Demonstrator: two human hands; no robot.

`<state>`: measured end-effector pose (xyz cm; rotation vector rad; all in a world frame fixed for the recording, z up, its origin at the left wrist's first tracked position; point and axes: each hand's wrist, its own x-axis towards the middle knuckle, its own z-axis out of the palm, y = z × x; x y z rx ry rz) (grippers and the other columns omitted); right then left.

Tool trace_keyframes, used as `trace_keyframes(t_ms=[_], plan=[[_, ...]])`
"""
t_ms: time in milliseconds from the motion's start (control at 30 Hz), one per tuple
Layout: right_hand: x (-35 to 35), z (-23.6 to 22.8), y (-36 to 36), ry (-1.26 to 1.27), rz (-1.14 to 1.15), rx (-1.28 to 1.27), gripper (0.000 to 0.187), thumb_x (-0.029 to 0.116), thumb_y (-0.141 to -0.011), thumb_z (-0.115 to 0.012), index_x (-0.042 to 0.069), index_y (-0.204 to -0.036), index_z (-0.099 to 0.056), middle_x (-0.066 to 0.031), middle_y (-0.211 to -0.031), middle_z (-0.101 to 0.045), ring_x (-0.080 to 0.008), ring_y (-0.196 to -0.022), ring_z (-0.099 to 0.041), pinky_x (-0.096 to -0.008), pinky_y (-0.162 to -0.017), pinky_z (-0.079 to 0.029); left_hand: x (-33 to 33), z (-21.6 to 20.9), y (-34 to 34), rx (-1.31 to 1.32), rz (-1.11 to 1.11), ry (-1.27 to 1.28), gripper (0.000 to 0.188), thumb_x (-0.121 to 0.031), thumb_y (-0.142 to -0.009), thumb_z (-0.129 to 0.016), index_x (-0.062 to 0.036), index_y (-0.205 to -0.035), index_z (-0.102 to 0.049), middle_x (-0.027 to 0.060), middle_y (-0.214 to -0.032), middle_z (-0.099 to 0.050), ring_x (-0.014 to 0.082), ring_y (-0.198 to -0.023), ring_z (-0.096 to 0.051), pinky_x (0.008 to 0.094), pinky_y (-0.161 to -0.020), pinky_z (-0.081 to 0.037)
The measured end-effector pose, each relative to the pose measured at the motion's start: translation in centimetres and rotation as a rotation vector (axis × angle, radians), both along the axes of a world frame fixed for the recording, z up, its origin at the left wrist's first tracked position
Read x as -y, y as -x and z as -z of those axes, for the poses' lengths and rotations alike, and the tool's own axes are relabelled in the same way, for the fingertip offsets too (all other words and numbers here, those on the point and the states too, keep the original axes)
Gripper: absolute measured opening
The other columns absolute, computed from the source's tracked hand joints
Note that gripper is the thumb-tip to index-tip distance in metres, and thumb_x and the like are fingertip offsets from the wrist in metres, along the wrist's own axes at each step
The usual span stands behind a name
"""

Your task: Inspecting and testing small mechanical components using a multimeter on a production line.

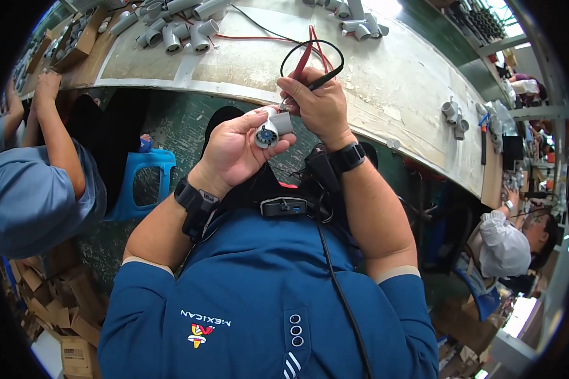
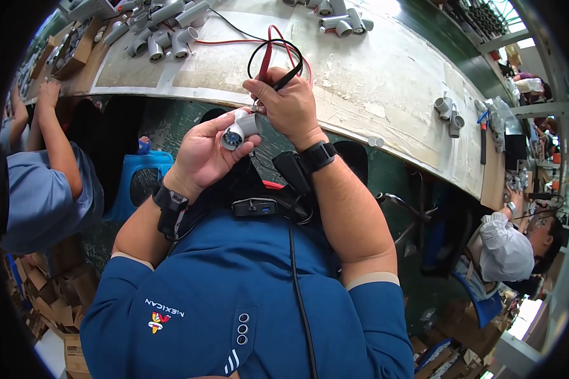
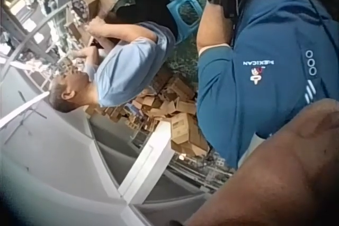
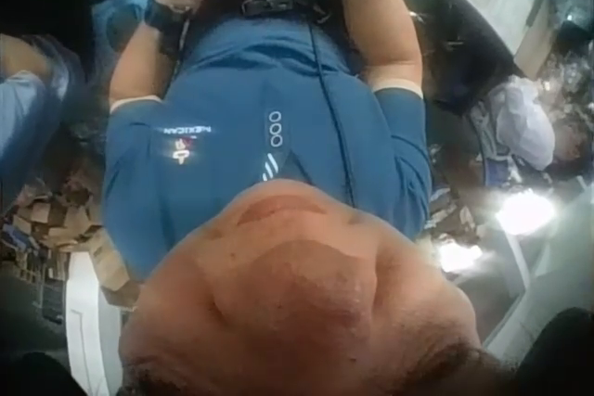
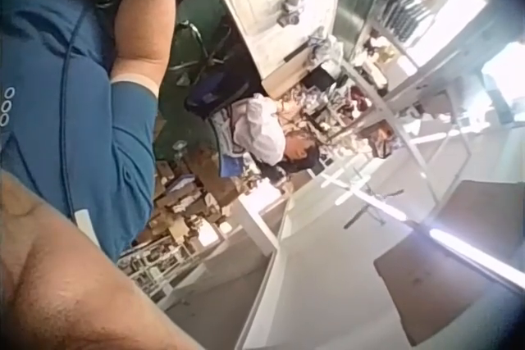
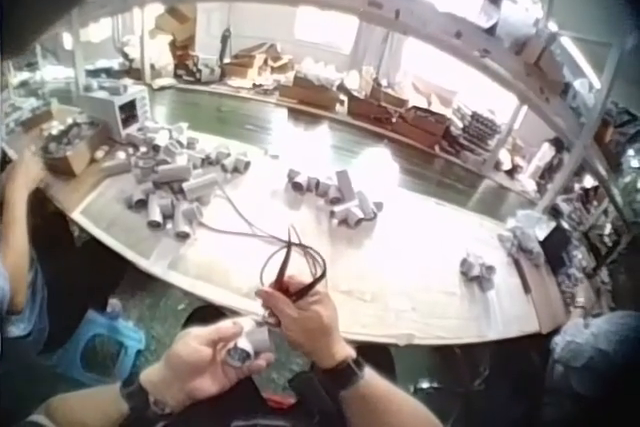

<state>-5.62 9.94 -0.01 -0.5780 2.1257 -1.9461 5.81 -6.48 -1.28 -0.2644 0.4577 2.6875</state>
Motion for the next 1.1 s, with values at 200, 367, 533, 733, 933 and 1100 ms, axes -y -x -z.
trace_keyframes(t_ms=[200, 367, 533, 733, 933, 1100], plan=[[0.3, 0.6, -0.3, -0.078, 0.064, -0.148, 0.018, 0.017, -0.093, -0.078, 0.002, -0.088, -0.071, -0.0019, -0.071, -0.067, -0.0061, -0.058, -0.059, -0.0227, -0.052, -0.045, 0.0, 0.2, -0.1, 0.005, -0.003, 0.001, 0.039, -0.019, -0.108, -0.045, 0.0053, -0.139, -0.046, 0.0229, -0.122, -0.065, 0.0374, -0.103, -0.072, 0.0408, -0.089, -0.064], [0.8, 0.4, -0.8, -0.160, 0.139, -0.260, 0.021, 0.022, -0.090, -0.080, 0.002, -0.086, -0.071, -0.0023, -0.067, -0.066, -0.0087, -0.057, -0.059, -0.0270, -0.053, -0.046, 0.1, 0.4, 0.0, -0.014, 0.012, -0.025, 0.039, -0.019, -0.108, -0.046, 0.0049, -0.139, -0.046, 0.0230, -0.123, -0.065, 0.0371, -0.103, -0.072, 0.0413, -0.089, -0.064], [1.2, -0.3, -1.3, -0.222, 0.162, -0.329, 0.025, 0.026, -0.089, -0.080, 0.003, -0.085, -0.073, -0.0043, -0.065, -0.064, -0.0121, -0.056, -0.059, -0.0306, -0.053, -0.046, 0.1, 0.5, 0.0, -0.007, 0.018, -0.031, 0.039, -0.019, -0.108, -0.046, 0.0044, -0.139, -0.048, 0.0226, -0.124, -0.065, 0.0368, -0.103, -0.072, 0.0416, -0.088, -0.064], [1.6, -1.9, -0.4, -0.339, 0.096, -0.301, 0.025, 0.027, -0.088, -0.080, 0.003, -0.085, -0.074, -0.0050, -0.064, -0.064, -0.0127, -0.056, -0.058, -0.0312, -0.054, -0.044, 0.0, 0.1, -0.1, -0.029, -0.003, 0.070, 0.038, -0.019, -0.109, -0.044, 0.0042, -0.138, -0.049, 0.0212, -0.125, -0.065, 0.0359, -0.102, -0.073, 0.0413, -0.087, -0.064], [2.0, -2.3, -0.4, -0.349, 0.088, -0.205, 0.023, 0.025, -0.088, -0.079, 0.002, -0.085, -0.075, -0.0038, -0.063, -0.064, -0.0119, -0.056, -0.056, -0.0306, -0.054, -0.043, -0.3, -0.5, -0.2, -0.027, -0.024, 0.143, 0.037, -0.019, -0.110, -0.044, 0.0046, -0.138, -0.050, 0.0202, -0.124, -0.066, 0.0351, -0.101, -0.073, 0.0407, -0.086, -0.064], [2.4, -3.1, -0.4, -0.436, 0.062, -0.173, 0.024, 0.024, -0.088, -0.079, 0.001, -0.086, -0.075, -0.0031, -0.063, -0.064, -0.0113, -0.056, -0.056, -0.0307, -0.054, -0.043, -0.2, -0.3, -0.3, -0.043, -0.021, 0.168, 0.037, -0.018, -0.110, -0.043, 0.0035, -0.139, -0.049, 0.0196, -0.123, -0.066, 0.0351, -0.101, -0.073, 0.0413, -0.086, -0.064]])
